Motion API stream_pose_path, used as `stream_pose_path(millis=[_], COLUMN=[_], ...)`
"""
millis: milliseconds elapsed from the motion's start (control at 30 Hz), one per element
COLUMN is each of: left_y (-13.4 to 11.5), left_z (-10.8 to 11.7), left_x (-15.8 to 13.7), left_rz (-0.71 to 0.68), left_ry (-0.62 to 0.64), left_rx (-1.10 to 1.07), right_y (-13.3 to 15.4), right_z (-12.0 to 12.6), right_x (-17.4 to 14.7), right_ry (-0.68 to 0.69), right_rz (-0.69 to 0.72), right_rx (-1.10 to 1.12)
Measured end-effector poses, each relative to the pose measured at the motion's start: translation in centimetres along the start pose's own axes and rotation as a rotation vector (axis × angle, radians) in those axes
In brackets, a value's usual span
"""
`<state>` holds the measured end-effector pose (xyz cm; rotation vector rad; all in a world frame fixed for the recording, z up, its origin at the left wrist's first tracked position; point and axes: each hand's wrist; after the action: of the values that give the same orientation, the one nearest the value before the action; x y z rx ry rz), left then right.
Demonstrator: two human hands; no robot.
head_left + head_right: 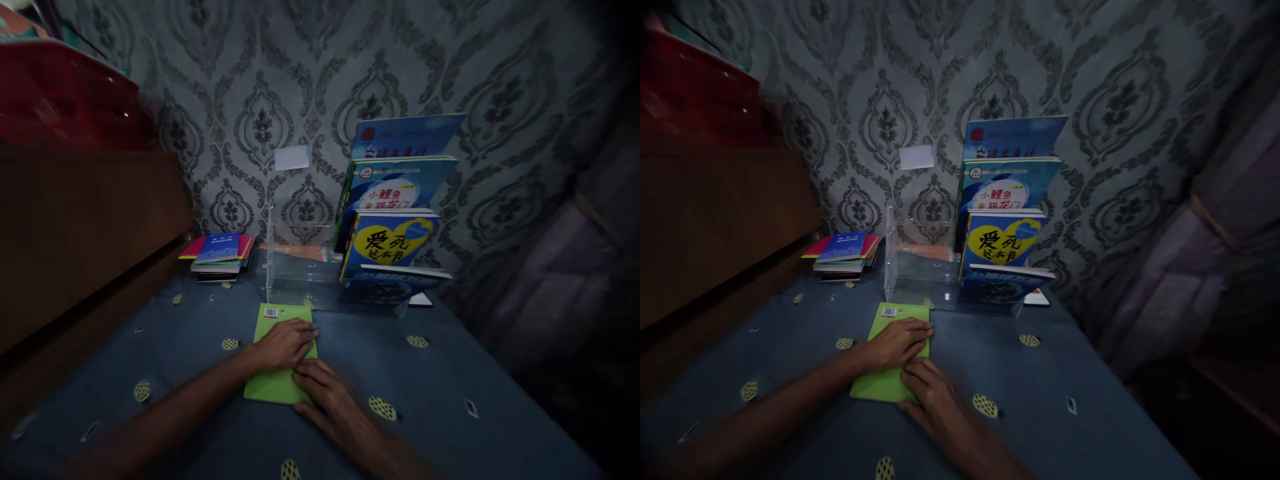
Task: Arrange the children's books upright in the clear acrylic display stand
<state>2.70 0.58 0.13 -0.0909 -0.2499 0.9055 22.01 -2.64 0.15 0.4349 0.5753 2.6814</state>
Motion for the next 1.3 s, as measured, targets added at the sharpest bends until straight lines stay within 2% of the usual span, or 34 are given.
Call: stream_pose_path(millis=[100,167,267,367,467,567,667,733,900,1033,1200,1300], left_y=[-0.6,-0.8,-1.2,-1.8,-2.2,-2.4,-2.3,-2.3,-2.7,-2.9,-3.0,-3.1], left_z=[-0.4,-0.5,-0.3,-0.2,-0.2,-0.2,-0.2,-0.2,0.1,0.5,0.9,0.7], left_x=[-1.3,-1.8,-2.1,-2.1,-2.1,-2.2,-2.4,-2.6,-3.9,-5.1,-6.6,-7.8], left_rz=[-0.039,-0.049,-0.069,-0.041,-0.017,-0.081,-0.142,-0.141,-0.083,-0.09,-0.128,-0.099], left_ry=[0.019,0.018,0.013,0.015,0.046,0.024,-0.027,-0.035,-0.012,0.077,0.138,0.157], left_rx=[-0.079,-0.11,-0.111,-0.041,0.078,0.13,0.127,0.118,0.033,-0.021,-0.017,0.025], right_y=[0.3,0.2,-0.5,-2.1,-4.9,-8.3,-10.9,-11.6,-10.5,-9.2,-7.1,-5.5], right_z=[0.2,0.3,0.8,1.3,1.2,0.6,-0.2,-0.6,-0.5,-0.2,-0.1,0.0], right_x=[-0.2,-0.4,-0.2,1.6,4.4,6.6,7.3,7.1,5.6,4.0,1.3,-0.2], right_ry=[0.025,-0.007,-0.165,-0.281,-0.185,-0.07,-0.071,-0.08,-0.033,0.018,0.052,0.09], right_rz=[-0.001,0.042,0.072,0.004,-0.032,-0.03,-0.031,-0.038,-0.073,-0.08,-0.04,-0.017], right_rx=[-0.001,0.009,0.088,0.16,0.179,0.138,0.071,0.028,-0.035,-0.015,0.021,0.023])
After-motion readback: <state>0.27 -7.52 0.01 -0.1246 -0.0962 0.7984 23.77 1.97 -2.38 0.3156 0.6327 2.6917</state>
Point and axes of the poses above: each hand's wrist, its own x-axis towards the middle knuckle, its own z-axis out of the back of the hand, y = z × x, and after that the axes turned 7 degrees about y, right-handed
